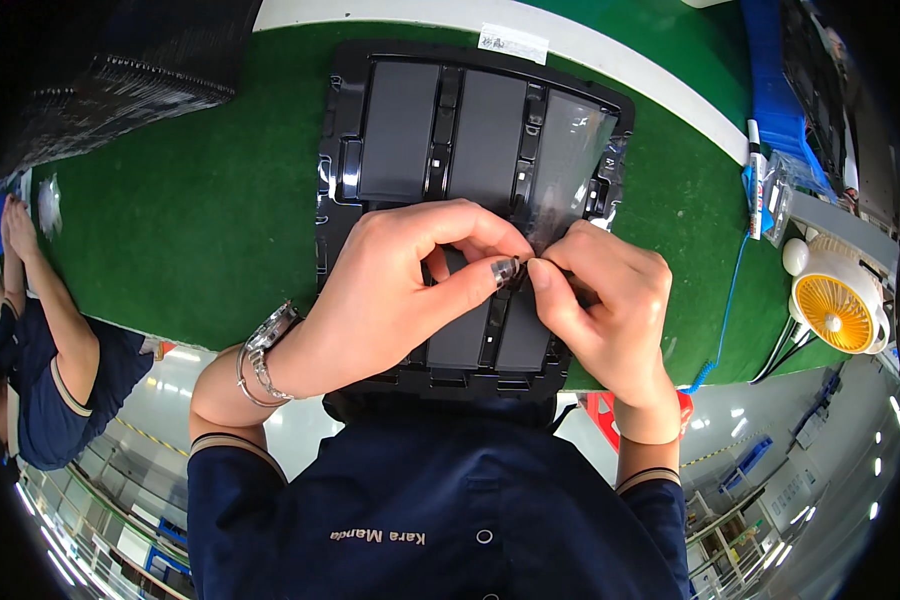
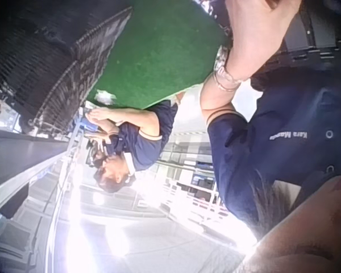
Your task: Assembling electronic components into a plastic tray on a factory production line.
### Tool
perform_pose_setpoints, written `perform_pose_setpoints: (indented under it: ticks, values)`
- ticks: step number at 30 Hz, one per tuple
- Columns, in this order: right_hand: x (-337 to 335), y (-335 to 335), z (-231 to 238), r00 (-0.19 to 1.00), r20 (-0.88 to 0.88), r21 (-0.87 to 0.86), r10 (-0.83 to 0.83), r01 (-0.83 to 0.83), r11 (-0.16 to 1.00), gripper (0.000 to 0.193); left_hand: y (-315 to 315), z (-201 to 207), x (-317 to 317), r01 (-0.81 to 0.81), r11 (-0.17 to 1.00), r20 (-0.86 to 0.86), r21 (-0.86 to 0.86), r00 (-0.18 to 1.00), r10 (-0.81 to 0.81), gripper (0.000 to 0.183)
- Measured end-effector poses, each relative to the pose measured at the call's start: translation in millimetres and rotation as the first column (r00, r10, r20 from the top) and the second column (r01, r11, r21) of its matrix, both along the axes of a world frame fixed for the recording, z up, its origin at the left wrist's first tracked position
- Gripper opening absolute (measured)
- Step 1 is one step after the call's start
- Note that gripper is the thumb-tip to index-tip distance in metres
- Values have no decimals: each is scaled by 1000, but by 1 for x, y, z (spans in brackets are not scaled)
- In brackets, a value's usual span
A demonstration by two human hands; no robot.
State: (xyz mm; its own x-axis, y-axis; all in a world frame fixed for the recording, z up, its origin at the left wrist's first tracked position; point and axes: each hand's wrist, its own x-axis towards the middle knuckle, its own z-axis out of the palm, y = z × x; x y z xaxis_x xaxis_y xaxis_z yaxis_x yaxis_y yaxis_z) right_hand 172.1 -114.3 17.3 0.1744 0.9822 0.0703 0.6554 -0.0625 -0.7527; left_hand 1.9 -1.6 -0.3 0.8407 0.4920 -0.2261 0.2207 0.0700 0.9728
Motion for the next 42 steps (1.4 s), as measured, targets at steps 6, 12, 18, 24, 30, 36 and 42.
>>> perform_pose_setpoints:
  ticks: [6,12,18,24,30,36,42]
  values:
    - [7,-1,1,977,-104,44,-186,191,981,8,4,1,0,-14,981,28,-191,999,19,16]
    - [10,0,0,931,-329,3,-161,172,985,11,-1,-2,2,-48,993,90,-106,994,57,17]
    - [41,-13,-8,907,-380,13,-180,200,980,20,6,13,-3,97,934,-18,344,995,-97,34]
    - [130,-48,-38,890,-48,-43,-453,451,891,20,42,12,-28,206,508,-205,836,977,-59,41]
    - [119,-38,-10,563,582,353,-587,475,806,15,54,12,-23,274,376,-243,885,961,-129,40]
    - [92,-17,10,834,293,297,-468,386,873,16,72,16,-22,168,226,-138,960,981,-139,43]
    - [47,8,32,959,3,215,-283,275,937,18,68,10,-11,-28,811,10,584,1000,28,37]
